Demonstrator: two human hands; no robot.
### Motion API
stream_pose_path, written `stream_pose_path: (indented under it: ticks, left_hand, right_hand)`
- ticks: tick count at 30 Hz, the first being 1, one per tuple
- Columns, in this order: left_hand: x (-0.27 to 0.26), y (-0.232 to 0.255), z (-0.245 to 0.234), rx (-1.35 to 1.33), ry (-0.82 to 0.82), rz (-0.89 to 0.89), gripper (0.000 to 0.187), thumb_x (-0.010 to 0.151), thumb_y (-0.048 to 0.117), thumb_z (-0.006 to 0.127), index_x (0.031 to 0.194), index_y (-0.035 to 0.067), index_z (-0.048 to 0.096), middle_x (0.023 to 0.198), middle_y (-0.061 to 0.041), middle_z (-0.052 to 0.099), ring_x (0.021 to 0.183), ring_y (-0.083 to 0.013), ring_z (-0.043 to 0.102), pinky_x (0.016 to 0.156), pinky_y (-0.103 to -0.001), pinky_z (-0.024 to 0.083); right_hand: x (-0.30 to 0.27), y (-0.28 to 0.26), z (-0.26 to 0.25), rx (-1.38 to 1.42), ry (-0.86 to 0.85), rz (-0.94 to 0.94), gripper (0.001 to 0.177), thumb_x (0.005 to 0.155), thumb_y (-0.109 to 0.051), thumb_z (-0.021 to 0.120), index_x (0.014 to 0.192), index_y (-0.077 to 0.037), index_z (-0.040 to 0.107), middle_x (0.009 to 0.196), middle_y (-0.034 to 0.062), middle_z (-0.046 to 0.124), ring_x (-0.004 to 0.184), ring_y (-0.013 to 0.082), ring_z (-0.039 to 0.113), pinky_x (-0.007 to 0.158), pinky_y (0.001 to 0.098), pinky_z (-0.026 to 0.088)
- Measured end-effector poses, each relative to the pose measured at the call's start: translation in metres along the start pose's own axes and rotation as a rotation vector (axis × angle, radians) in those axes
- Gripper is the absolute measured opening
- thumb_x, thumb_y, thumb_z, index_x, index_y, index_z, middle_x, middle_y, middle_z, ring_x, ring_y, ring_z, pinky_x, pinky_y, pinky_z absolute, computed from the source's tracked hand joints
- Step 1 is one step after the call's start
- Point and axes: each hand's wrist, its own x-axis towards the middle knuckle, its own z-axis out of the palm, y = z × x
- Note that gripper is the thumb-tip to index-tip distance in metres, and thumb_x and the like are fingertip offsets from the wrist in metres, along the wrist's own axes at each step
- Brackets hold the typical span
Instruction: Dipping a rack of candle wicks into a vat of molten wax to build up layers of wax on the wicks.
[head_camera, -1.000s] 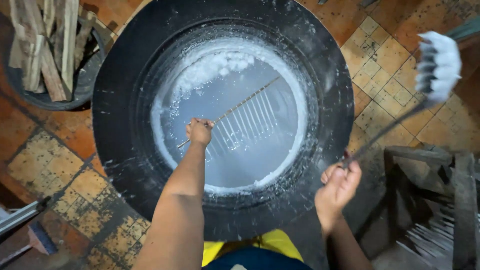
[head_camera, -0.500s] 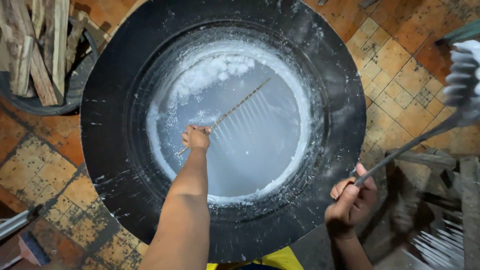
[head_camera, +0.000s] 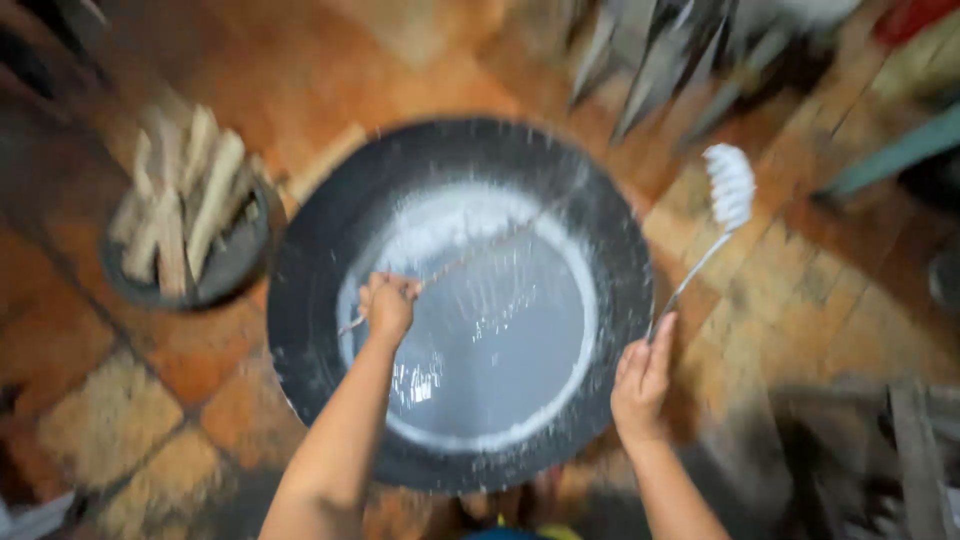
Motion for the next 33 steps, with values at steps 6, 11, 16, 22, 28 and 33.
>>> stream_pose_path:
  ticks: [6, 11, 16, 22, 28, 33]
  left_hand:
    - [0.000, 0.042, -0.105, 0.156, 0.275, 0.196, 0.017, 0.093, 0.039, 0.075, 0.101, 0.026, 0.079, 0.122, -0.002, 0.052, 0.118, -0.0372, 0.047, 0.098, -0.057, 0.043]
    - [-0.020, 0.096, -0.234, 0.239, 0.424, 0.411, 0.013, 0.096, 0.036, 0.071, 0.104, 0.027, 0.075, 0.120, -0.002, 0.050, 0.120, -0.0357, 0.046, 0.101, -0.064, 0.040]
    - [-0.044, 0.149, -0.345, 0.172, 0.572, 0.578, 0.009, 0.089, 0.037, 0.072, 0.091, 0.038, 0.081, 0.108, -0.001, 0.055, 0.107, -0.0367, 0.047, 0.080, -0.059, 0.038]
    - [-0.099, 0.180, -0.406, 0.173, 0.400, 0.530, 0.013, 0.092, 0.040, 0.077, 0.101, 0.032, 0.083, 0.113, -0.001, 0.055, 0.115, -0.0351, 0.045, 0.086, -0.057, 0.034]
    - [-0.146, 0.187, -0.408, 0.105, 0.307, 0.542, 0.012, 0.094, 0.031, 0.078, 0.095, 0.021, 0.085, 0.110, 0.002, 0.060, 0.116, -0.0310, 0.046, 0.096, -0.057, 0.032]
    - [-0.154, 0.178, -0.400, 0.160, 0.236, 0.535, 0.015, 0.094, 0.036, 0.074, 0.104, 0.028, 0.082, 0.112, 0.002, 0.056, 0.113, -0.0264, 0.052, 0.090, -0.055, 0.036]
  right_hand:
    - [0.061, -0.056, 0.012, 0.226, -0.066, 0.063, 0.040, 0.110, -0.011, 0.042, 0.145, -0.014, 0.059, 0.043, 0.0024, 0.038, 0.038, 0.0105, 0.043, 0.037, 0.0182, 0.035]
    - [0.153, -0.110, 0.028, 0.391, -0.210, 0.266, 0.028, 0.111, -0.036, 0.047, 0.122, -0.019, 0.067, 0.046, -0.0061, 0.036, 0.035, 0.0046, 0.039, 0.031, 0.0182, 0.032]
    - [0.231, -0.168, 0.049, 0.505, -0.416, 0.451, 0.049, 0.098, -0.062, 0.051, 0.100, -0.014, 0.063, 0.057, -0.0119, 0.033, 0.043, 0.0027, 0.028, 0.038, 0.0216, 0.018]
    - [0.272, -0.223, 0.058, 0.749, -0.505, 0.570, 0.062, 0.064, -0.081, 0.065, 0.065, -0.020, 0.056, 0.052, -0.0097, 0.037, 0.034, 0.0004, 0.025, 0.033, 0.0167, 0.008]
    - [0.255, -0.256, 0.026, 0.739, -0.723, 0.368, 0.054, 0.100, -0.061, 0.048, 0.069, -0.017, 0.054, 0.069, -0.0040, 0.051, 0.041, 0.0030, 0.030, 0.034, 0.0197, 0.017]
    - [0.245, -0.263, 0.015, 0.668, -0.578, 0.408, 0.046, 0.104, -0.049, 0.053, 0.070, -0.019, 0.048, 0.065, -0.0026, 0.045, 0.042, 0.0034, 0.027, 0.036, 0.0195, 0.016]
